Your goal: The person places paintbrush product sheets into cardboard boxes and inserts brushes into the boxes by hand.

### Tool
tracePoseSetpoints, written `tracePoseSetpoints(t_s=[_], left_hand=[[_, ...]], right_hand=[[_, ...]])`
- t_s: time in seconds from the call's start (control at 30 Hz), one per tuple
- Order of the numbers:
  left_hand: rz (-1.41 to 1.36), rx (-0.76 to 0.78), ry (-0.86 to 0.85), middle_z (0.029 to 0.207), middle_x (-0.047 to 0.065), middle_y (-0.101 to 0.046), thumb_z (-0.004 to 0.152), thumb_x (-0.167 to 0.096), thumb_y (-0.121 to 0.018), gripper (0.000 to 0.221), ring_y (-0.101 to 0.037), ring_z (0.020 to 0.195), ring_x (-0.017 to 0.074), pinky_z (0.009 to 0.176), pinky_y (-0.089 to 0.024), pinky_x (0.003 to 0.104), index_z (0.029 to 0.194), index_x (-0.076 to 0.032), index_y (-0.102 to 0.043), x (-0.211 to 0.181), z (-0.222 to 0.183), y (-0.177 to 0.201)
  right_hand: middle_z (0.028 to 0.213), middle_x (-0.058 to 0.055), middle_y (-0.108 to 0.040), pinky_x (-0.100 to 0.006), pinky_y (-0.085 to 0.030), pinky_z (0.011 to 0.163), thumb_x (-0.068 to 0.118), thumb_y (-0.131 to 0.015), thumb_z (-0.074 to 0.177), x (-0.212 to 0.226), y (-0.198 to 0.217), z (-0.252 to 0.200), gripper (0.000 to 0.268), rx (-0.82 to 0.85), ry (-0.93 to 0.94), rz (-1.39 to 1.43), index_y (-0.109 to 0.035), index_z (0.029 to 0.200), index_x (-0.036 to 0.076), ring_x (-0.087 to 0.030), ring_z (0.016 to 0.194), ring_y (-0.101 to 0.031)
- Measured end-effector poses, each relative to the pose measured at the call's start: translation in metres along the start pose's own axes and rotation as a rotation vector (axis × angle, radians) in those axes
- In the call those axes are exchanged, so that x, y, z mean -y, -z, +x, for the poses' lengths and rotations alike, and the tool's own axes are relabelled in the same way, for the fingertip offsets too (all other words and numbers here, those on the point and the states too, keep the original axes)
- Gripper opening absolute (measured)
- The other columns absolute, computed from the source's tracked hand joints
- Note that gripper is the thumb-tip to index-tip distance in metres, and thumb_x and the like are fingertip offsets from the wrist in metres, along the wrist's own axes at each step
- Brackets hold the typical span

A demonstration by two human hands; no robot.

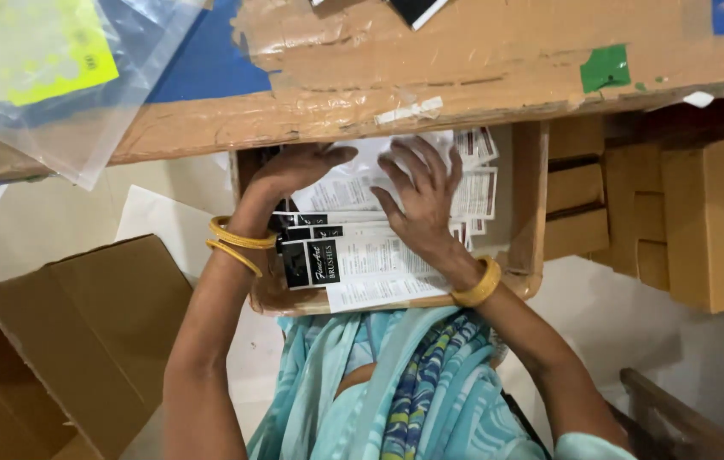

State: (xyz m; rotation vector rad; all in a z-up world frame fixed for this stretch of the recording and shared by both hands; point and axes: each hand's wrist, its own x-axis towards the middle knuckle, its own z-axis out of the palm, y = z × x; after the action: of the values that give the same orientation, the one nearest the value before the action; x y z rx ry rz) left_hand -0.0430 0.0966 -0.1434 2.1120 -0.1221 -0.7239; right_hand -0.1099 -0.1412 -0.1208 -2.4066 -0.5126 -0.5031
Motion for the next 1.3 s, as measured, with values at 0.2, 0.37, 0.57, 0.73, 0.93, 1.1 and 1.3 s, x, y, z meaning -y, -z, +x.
tracePoseSetpoints(t_s=[0.2, 0.37, 0.57, 0.73, 0.93, 1.1, 1.3], left_hand=[[-0.263, -0.054, -0.043, 0.155, 0.011, -0.051, 0.098, -0.036, -0.062, 0.06, -0.042, 0.146, 0.0255, 0.117, -0.033, 0.036, 0.148, -0.008, -0.048, 0.026, -0.003, -0.019], [0.085, -0.197, -0.317, 0.157, 0.014, -0.049, 0.102, -0.023, -0.065, 0.053, -0.041, 0.146, 0.0283, 0.121, -0.03, 0.039, 0.15, -0.004, -0.051, 0.051, 0.016, -0.038], [-0.282, -0.284, 0.103, 0.141, 0.011, -0.063, 0.096, -0.014, -0.07, 0.047, -0.056, 0.131, 0.0208, 0.109, -0.039, 0.033, 0.139, -0.002, -0.056, 0.033, 0.009, -0.038], [-0.372, -0.226, -0.21, 0.148, 0.016, -0.06, 0.099, -0.018, -0.065, 0.047, -0.051, 0.139, 0.0285, 0.115, -0.036, 0.036, 0.141, 0.0, -0.054, 0.043, 0.011, -0.046], [0.243, -0.338, -0.304, 0.145, 0.022, -0.058, 0.104, -0.032, -0.061, 0.045, -0.048, 0.138, 0.0423, 0.116, -0.033, 0.048, 0.14, -0.006, -0.059, 0.078, 0.027, -0.053], [-0.041, -0.347, -0.31, 0.142, 0.024, -0.058, 0.105, -0.028, -0.062, 0.044, -0.05, 0.135, 0.0404, 0.112, -0.038, 0.045, 0.14, 0.0, -0.055, 0.037, 0.015, -0.047], [-0.035, -0.351, -0.329, 0.129, 0.026, -0.066, 0.104, -0.017, -0.061, 0.033, -0.059, 0.124, 0.0424, 0.104, -0.047, 0.046, 0.132, -0.001, -0.059, 0.008, 0.0, -0.053]], right_hand=[[0.124, 0.001, -0.066, -0.064, -0.018, 0.12, 0.031, -0.087, 0.087, -0.004, -0.036, -0.009, 0.032, 0.043, 0.12, -0.039, -0.074, 0.111, 0.013, -0.026, 0.129, -0.054], [0.105, 0.0, -0.071, -0.066, -0.02, 0.118, 0.03, -0.082, 0.082, -0.007, -0.04, -0.013, 0.023, -0.032, 0.044, -0.079, -0.077, 0.1, 0.017, -0.024, 0.116, -0.061], [0.101, 0.006, -0.071, -0.062, -0.024, 0.124, 0.027, -0.081, 0.088, 0.003, -0.022, -0.006, 0.013, 0.033, -0.072, 0.038, -0.074, 0.096, 0.019, -0.018, 0.114, -0.063], [0.109, 0.001, -0.069, -0.06, -0.026, 0.12, 0.031, -0.079, 0.087, -0.002, -0.03, -0.015, 0.024, 0.042, -0.113, 0.072, -0.073, 0.105, 0.015, -0.023, 0.117, -0.061], [0.109, -0.003, -0.071, -0.052, -0.038, 0.103, 0.019, -0.081, 0.088, -0.022, -0.049, -0.023, 0.014, 0.078, -0.024, 0.118, -0.07, 0.097, 0.015, -0.026, 0.11, -0.063], [0.115, -0.011, -0.067, -0.05, -0.038, 0.103, 0.028, -0.086, 0.086, 0.006, -0.016, 0.002, 0.038, 0.004, -0.108, 0.167, -0.069, 0.114, 0.008, -0.033, 0.112, -0.057], [0.109, -0.006, -0.07, -0.05, -0.035, 0.108, 0.023, -0.088, 0.085, 0.019, -0.006, 0.004, 0.029, 0.019, -0.136, 0.15, -0.074, 0.107, 0.009, -0.027, 0.112, -0.059]])
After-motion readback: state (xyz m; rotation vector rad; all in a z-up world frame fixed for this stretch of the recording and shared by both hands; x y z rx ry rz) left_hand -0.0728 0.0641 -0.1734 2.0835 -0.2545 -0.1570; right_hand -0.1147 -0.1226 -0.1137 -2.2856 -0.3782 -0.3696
